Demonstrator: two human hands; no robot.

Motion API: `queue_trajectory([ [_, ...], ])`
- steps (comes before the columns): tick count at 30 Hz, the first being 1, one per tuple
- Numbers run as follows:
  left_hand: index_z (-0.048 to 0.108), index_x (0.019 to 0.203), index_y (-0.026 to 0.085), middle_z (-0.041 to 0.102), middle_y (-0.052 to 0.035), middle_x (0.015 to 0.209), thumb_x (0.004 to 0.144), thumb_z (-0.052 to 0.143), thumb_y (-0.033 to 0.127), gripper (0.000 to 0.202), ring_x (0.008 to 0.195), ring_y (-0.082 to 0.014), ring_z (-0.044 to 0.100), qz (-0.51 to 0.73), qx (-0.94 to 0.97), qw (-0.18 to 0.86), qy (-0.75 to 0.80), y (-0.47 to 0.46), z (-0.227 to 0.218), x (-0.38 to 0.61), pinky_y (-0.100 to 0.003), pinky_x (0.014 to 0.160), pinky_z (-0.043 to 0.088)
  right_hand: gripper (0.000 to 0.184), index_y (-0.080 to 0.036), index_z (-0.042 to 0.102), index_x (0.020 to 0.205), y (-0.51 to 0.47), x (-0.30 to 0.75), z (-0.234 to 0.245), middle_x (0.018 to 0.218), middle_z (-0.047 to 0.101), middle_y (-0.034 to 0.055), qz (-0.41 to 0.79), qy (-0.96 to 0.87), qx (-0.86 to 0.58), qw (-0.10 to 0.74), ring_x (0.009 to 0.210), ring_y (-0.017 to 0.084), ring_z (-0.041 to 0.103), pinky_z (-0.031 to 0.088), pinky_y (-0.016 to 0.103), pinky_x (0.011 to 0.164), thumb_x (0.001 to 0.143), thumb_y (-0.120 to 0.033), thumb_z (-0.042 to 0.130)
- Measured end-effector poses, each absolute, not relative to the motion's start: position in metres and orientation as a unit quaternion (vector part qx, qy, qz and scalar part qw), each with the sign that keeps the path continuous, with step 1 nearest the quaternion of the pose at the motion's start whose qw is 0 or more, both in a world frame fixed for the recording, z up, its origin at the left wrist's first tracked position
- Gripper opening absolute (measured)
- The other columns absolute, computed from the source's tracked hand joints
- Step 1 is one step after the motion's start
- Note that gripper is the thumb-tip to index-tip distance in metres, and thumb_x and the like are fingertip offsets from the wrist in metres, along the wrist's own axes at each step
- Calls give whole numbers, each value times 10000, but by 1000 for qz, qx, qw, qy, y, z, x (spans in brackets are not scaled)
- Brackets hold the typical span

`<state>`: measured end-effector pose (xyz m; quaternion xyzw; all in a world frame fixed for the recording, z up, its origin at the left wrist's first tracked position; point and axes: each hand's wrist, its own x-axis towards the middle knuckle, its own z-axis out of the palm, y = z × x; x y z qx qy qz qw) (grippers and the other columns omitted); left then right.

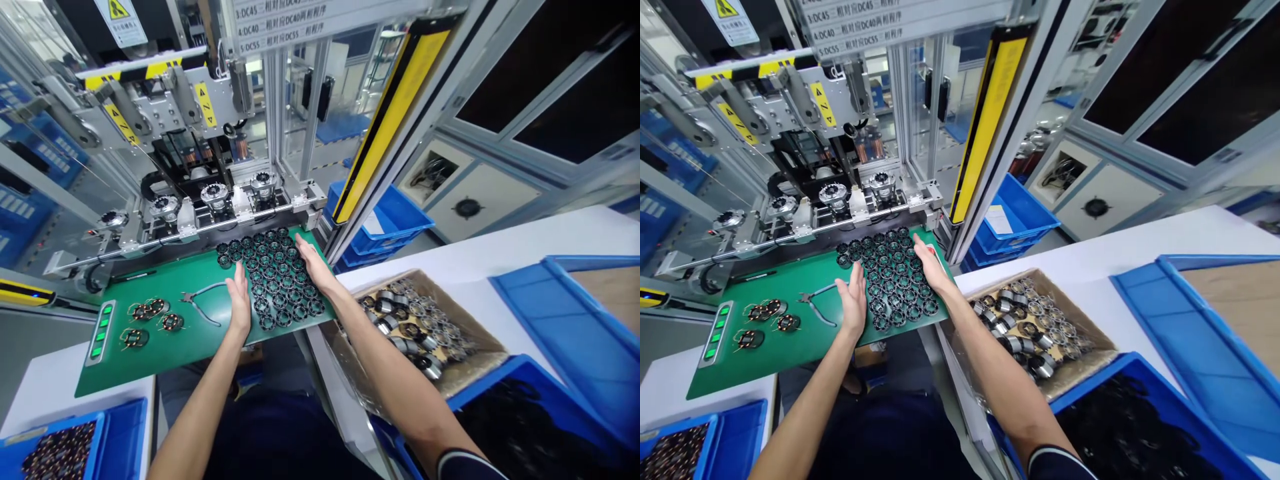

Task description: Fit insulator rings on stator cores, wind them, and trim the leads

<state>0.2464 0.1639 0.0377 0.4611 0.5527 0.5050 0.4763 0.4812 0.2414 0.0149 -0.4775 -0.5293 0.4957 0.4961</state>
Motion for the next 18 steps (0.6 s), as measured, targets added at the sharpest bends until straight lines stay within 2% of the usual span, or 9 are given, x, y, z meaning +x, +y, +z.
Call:
queue_trajectory([
  [3, 308, 1902, 266, 240, -97, 1981, 1029, 12, 986, 1170, 1856, -257, 188, 522, 440, 487, 545, 172, 36, 255, -471, 1514, 207, 524, -231, 692, 1579, 239, 477, 15, 1717, 615, 154, 501, -510, -479, 509, 1557, 368, 620, 511, 661, 1320, 1142, -517, 746],
  [8, 317, 1900, 307, 213, -40, 1986, 1065, 75, 964, 1089, 1861, -238, 131, 526, 435, 497, 536, 169, 35, 259, -448, 1522, 159, 529, -246, 702, 1579, 235, 478, 18, 1754, 592, 151, 513, -506, -480, 500, 1610, 371, 576, 454, 675, 1366, 1145, -546, 731],
  [11, 314, 1900, 318, 197, -23, 1989, 1083, 99, 949, 1055, 1864, -230, 111, 522, 439, 498, 536, 168, 34, 259, -444, 1526, 122, 501, -246, 711, 1563, 234, 479, 22, 1743, 600, 149, 516, -513, -482, 489, 1589, 364, 594, 471, 662, 1356, 1146, -525, 736],
  [18, 276, 1906, 202, 161, -51, 2002, 1104, 173, 933, 1090, 1875, -191, 94, 530, 445, 477, 541, 168, 31, 266, -366, 1521, 58, 517, -258, 695, 1590, 231, 477, 25, 1787, 555, 147, 512, -531, -482, 473, 1629, 375, 552, 430, 677, 1382, 1145, -520, 737],
])
